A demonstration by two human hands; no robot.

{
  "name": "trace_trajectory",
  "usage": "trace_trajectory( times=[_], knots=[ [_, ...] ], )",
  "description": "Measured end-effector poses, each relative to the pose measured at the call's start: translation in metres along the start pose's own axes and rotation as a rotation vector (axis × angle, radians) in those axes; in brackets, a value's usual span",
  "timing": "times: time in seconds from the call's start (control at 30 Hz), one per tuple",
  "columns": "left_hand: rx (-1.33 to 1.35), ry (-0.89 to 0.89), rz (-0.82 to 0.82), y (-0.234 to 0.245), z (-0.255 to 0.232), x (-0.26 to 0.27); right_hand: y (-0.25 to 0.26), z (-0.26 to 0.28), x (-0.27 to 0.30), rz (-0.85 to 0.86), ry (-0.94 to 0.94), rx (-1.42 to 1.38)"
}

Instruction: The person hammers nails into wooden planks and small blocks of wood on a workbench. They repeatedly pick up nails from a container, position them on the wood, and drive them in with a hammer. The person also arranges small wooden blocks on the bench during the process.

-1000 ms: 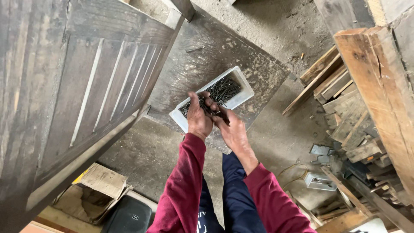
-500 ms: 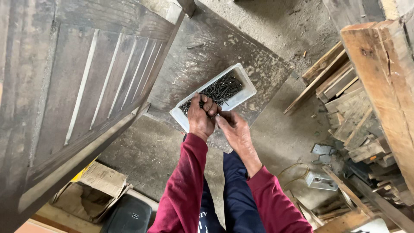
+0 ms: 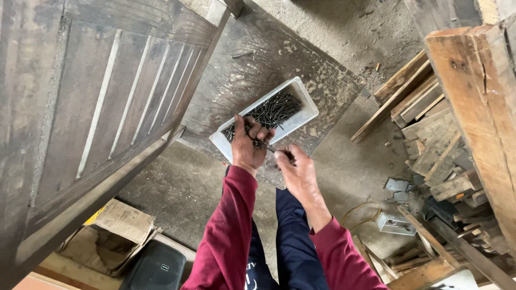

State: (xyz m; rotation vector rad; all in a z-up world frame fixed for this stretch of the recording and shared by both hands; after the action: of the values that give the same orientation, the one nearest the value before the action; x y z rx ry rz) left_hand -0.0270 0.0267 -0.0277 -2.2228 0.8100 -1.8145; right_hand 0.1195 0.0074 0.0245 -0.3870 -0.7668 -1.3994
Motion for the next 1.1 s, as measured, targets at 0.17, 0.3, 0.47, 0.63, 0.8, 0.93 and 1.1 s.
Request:
trace_trajectory(
  times=[0.17, 0.3, 0.47, 0.63, 0.8, 0.93, 1.1],
  knots=[
    [-0.096, 0.119, -0.021, -0.008, 0.011, 0.006, -0.009, 0.03, -0.008, -0.058, 0.33, 0.156],
    [0.031, 0.022, -0.024, -0.012, 0.002, 0.005, -0.01, 0.046, -0.014, -0.112, 0.411, 0.261],
    [-0.104, -0.017, -0.034, 0.002, -0.011, -0.001, 0.017, 0.052, -0.046, -0.124, 0.439, 0.466],
    [-0.077, 0.021, -0.013, 0.022, -0.004, -0.005, -0.016, 0.05, -0.077, 0.134, 0.562, 1.172],
    [0.06, 0.102, 0.035, 0.02, 0.002, -0.005, -0.036, 0.062, -0.085, 0.318, 0.476, 1.534],
    [-0.071, 0.083, 0.014, 0.011, -0.01, 0.004, -0.016, 0.087, -0.069, 0.17, 0.489, 1.186],
    [-0.293, 0.065, -0.069, 0.001, -0.01, 0.017, 0.015, 0.047, -0.049, 0.214, -0.031, 0.531]
  ],
)
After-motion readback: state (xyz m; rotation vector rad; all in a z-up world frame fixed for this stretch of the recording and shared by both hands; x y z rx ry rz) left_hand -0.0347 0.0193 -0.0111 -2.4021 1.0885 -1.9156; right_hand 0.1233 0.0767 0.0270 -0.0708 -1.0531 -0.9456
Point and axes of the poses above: each hand's wrist, its own x-axis away from the middle knuckle, its own y-axis out of the back of the hand, z = x × y, the point moved 7 cm from there along -x, towards the middle knuckle, and after that the axes turned 5 degrees about -z, right-handed, at the moved point
